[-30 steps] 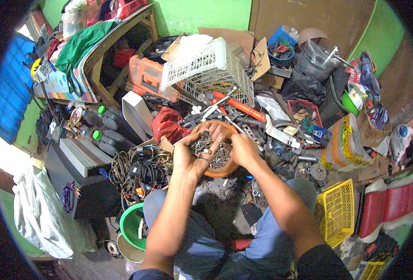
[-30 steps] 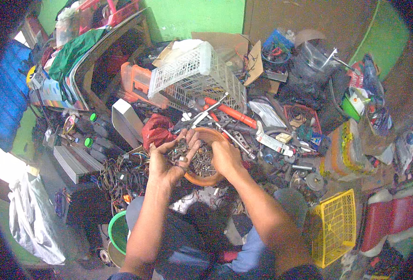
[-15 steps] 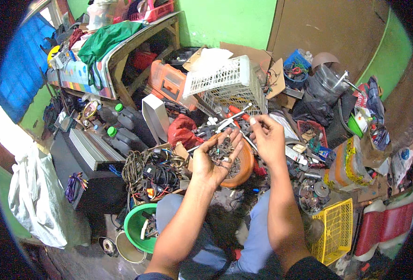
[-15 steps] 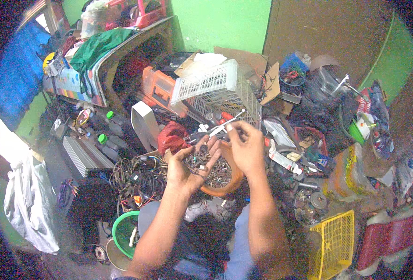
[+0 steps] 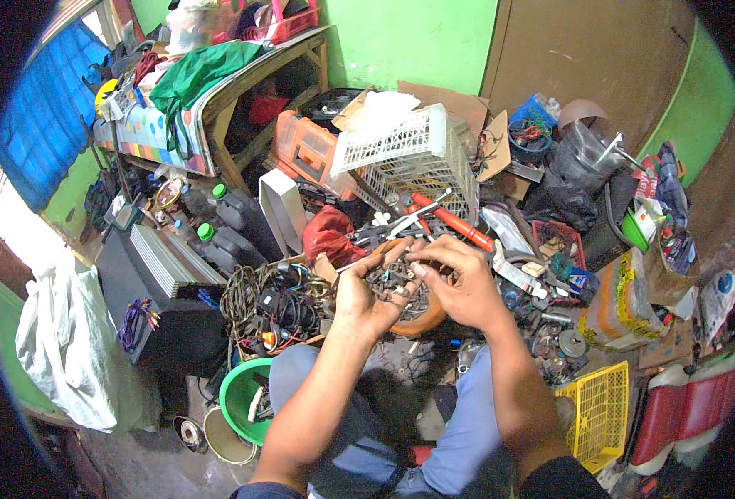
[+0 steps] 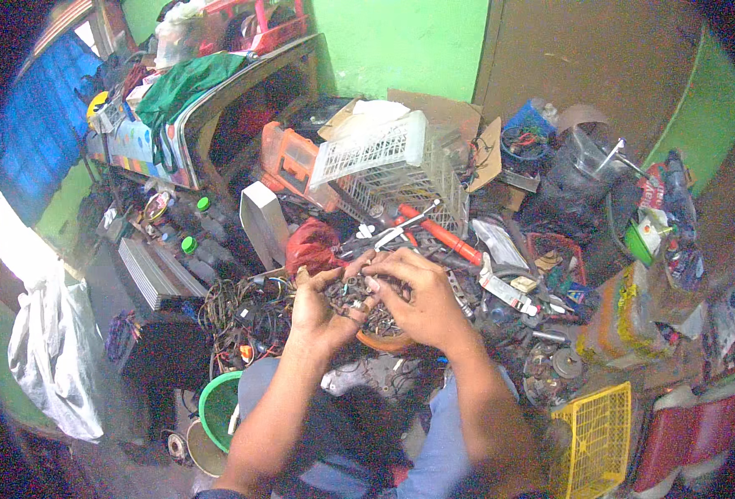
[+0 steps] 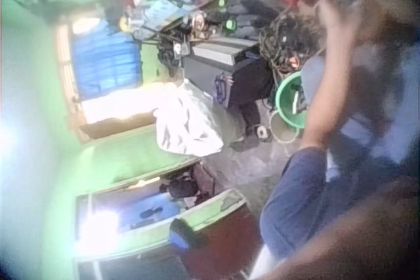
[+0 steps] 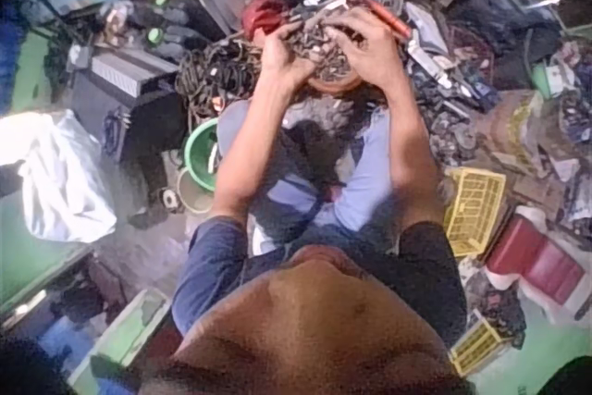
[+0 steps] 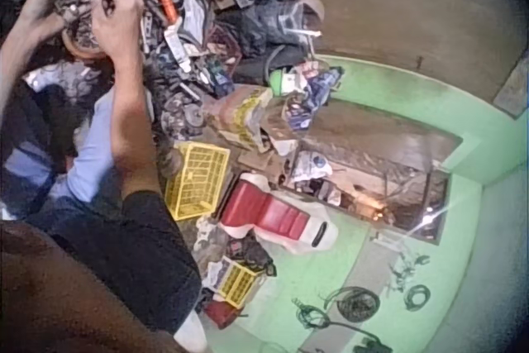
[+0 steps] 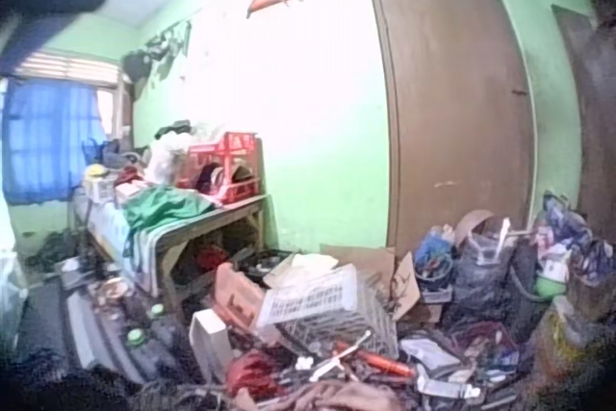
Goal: The person picks through screws and bolts in a small clay pot using pliers and by hand, and then moves to a green bucket to handle larger metal parts.
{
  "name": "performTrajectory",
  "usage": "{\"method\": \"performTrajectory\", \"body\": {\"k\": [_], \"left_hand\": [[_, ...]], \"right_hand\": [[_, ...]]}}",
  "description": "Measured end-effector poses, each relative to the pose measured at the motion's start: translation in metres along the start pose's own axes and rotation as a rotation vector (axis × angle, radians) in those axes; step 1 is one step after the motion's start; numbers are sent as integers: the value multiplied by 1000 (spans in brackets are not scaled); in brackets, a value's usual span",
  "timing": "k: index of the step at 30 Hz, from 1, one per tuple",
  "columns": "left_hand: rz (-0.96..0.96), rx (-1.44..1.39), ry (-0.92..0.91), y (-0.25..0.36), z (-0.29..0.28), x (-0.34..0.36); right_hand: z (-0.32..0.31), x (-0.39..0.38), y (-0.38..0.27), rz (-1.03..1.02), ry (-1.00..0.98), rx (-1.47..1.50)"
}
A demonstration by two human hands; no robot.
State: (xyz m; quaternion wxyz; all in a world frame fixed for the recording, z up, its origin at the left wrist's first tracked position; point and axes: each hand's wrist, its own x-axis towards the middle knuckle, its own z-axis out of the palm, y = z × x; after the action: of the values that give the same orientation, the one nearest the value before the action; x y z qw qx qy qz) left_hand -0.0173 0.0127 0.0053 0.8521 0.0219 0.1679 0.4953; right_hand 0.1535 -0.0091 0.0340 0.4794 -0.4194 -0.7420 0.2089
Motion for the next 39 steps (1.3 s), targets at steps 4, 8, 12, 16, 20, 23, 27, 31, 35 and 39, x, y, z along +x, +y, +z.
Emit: {"method": "performTrajectory", "body": {"k": [4, 8, 12, 16, 20, 23, 27, 31, 35, 39], "left_hand": [[-86, -110, -125, -7, -7, 11], [-115, -191, -277, -16, -24, 28], [-106, -144, -266, -22, -26, 33], [-107, -124, -266, -21, -35, 34], [-49, -50, -58, -24, -20, 29], [-64, -116, -106, -19, -27, 30], [-33, -73, 81, -23, -12, 26], [-74, -57, -17, -17, -21, 26], [-118, -169, -210, -13, -40, 34], [28, -52, 201, -16, -6, 23]], "right_hand": [[-15, -7, -6, 114, -110, -42], [-11, -13, 12, 67, -101, -42], [-9, -13, 11, 111, -68, -141], [-5, -13, 15, 100, -65, -154], [-2, -11, 14, 42, -82, -168], [5, -9, 12, 42, -46, -161], [9, -6, 16, 37, 62, -41], [10, -6, 12, 359, 104, 186], [13, -5, 13, 286, 123, 290], [12, -5, 11, 155, 154, 248]]}}
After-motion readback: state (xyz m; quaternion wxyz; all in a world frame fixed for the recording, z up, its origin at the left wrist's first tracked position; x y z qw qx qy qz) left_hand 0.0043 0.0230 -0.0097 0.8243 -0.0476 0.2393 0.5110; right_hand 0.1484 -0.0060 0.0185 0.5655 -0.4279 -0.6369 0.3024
